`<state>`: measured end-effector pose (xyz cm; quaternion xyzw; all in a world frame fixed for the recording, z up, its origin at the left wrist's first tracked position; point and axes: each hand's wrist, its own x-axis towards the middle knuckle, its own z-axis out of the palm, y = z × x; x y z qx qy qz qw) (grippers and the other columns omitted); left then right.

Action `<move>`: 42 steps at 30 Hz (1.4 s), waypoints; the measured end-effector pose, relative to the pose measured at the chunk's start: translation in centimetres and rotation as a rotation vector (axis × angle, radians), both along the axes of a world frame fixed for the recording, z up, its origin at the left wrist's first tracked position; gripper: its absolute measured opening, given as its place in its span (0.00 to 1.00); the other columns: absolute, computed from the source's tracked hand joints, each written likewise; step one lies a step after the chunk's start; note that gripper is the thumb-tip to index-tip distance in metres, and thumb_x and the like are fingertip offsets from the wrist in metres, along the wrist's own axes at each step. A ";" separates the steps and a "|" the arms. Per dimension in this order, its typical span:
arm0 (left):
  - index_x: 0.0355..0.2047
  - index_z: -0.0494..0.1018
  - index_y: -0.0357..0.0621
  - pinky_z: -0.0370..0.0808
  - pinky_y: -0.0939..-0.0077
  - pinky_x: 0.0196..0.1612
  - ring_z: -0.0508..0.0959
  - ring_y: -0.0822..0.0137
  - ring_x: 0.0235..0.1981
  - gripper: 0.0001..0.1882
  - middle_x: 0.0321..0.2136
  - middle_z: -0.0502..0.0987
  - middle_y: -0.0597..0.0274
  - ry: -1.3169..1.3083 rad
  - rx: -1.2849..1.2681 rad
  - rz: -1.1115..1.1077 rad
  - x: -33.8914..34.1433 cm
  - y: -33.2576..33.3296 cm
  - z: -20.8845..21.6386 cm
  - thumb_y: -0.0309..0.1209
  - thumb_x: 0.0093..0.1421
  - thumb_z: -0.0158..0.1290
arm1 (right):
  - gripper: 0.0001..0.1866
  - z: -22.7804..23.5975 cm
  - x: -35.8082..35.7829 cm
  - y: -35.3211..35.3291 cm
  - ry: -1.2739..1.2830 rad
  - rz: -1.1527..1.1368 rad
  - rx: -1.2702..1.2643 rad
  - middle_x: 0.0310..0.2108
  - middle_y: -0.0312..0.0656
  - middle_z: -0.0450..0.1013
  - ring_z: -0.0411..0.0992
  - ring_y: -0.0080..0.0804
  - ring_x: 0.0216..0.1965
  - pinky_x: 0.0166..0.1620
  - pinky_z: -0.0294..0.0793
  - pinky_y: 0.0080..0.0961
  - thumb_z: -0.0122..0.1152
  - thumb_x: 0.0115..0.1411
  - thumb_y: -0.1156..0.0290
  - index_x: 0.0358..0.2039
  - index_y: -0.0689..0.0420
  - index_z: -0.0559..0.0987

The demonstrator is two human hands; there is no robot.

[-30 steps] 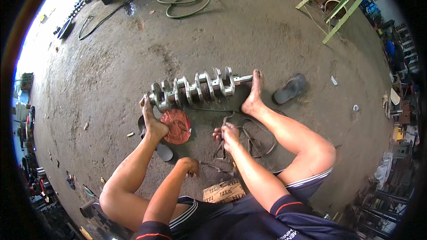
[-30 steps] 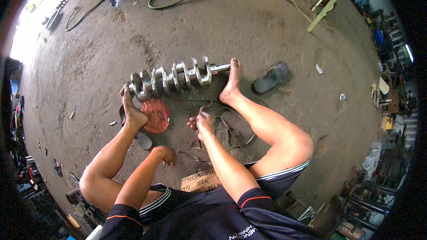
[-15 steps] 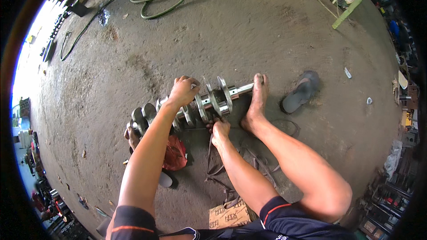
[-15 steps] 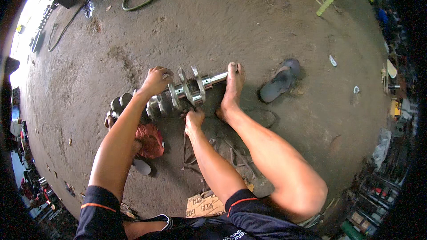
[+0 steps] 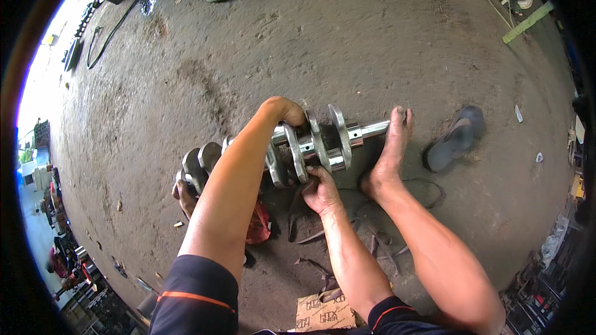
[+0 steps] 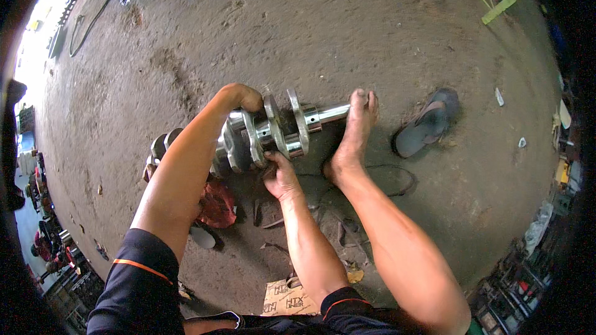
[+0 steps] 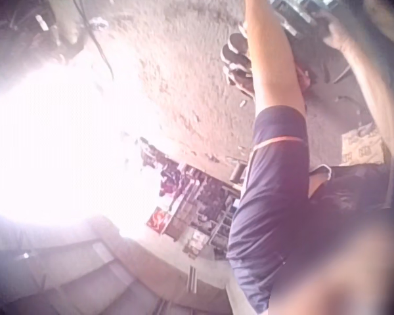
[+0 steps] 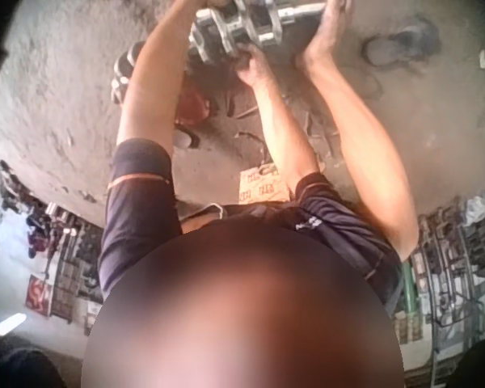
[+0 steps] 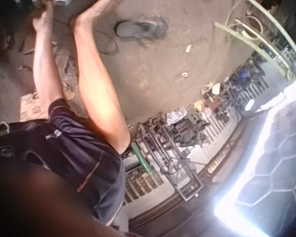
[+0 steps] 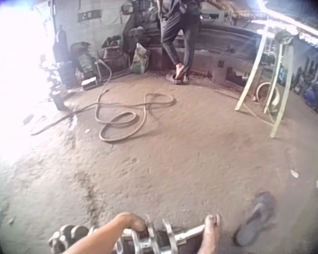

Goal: The person sits on the floor and uses a metal file to scrape and clean the surfaces of a crankshaft. They rotate the crankshaft with their hands and file different sections repeatedly.

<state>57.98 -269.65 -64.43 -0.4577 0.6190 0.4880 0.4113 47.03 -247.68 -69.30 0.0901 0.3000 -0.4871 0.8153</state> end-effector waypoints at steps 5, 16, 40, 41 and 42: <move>0.45 0.77 0.38 0.69 0.60 0.50 0.75 0.62 0.44 0.22 0.42 0.79 0.54 0.025 -0.008 -0.024 0.1 -0.2 -1.7 0.40 0.55 0.56 | 0.12 -0.6 -0.6 -0.1 0.019 0.045 0.084 0.37 0.42 0.79 0.77 0.37 0.40 0.46 0.75 0.42 0.57 0.57 0.70 0.41 0.60 0.78; 0.37 0.74 0.35 0.74 0.76 0.35 0.79 0.70 0.31 0.13 0.31 0.81 0.58 0.659 -0.523 1.456 3.5 3.1 3.0 0.35 0.65 0.52 | 0.14 5.0 -2.7 4.0 0.776 0.573 0.073 0.27 0.34 0.74 0.72 0.22 0.22 0.24 0.68 0.18 0.52 0.67 0.64 0.45 0.61 0.77; 0.35 0.59 0.40 0.71 0.79 0.23 0.73 0.73 0.17 0.10 0.19 0.74 0.60 1.301 -1.345 1.204 -5.3 32.2 35.0 0.33 0.71 0.41 | 0.15 6.8 -2.7 5.5 0.780 0.383 -0.264 0.22 0.34 0.70 0.66 0.20 0.19 0.18 0.62 0.20 0.50 0.66 0.61 0.39 0.59 0.79; 0.34 0.62 0.42 0.65 0.81 0.20 0.68 0.75 0.16 0.09 0.18 0.67 0.66 1.248 -1.181 1.403 -6.9 34.6 34.5 0.33 0.71 0.41 | 0.15 6.5 -1.8 5.4 0.768 0.297 -0.233 0.19 0.34 0.69 0.65 0.21 0.17 0.16 0.61 0.22 0.51 0.66 0.60 0.36 0.59 0.80; 0.34 0.62 0.42 0.64 0.82 0.19 0.67 0.77 0.16 0.09 0.19 0.68 0.66 1.172 -0.971 1.510 -7.9 36.7 33.5 0.33 0.70 0.42 | 0.17 6.4 -1.5 5.8 0.817 0.197 -0.207 0.16 0.34 0.67 0.64 0.23 0.15 0.16 0.60 0.25 0.51 0.65 0.60 0.32 0.60 0.80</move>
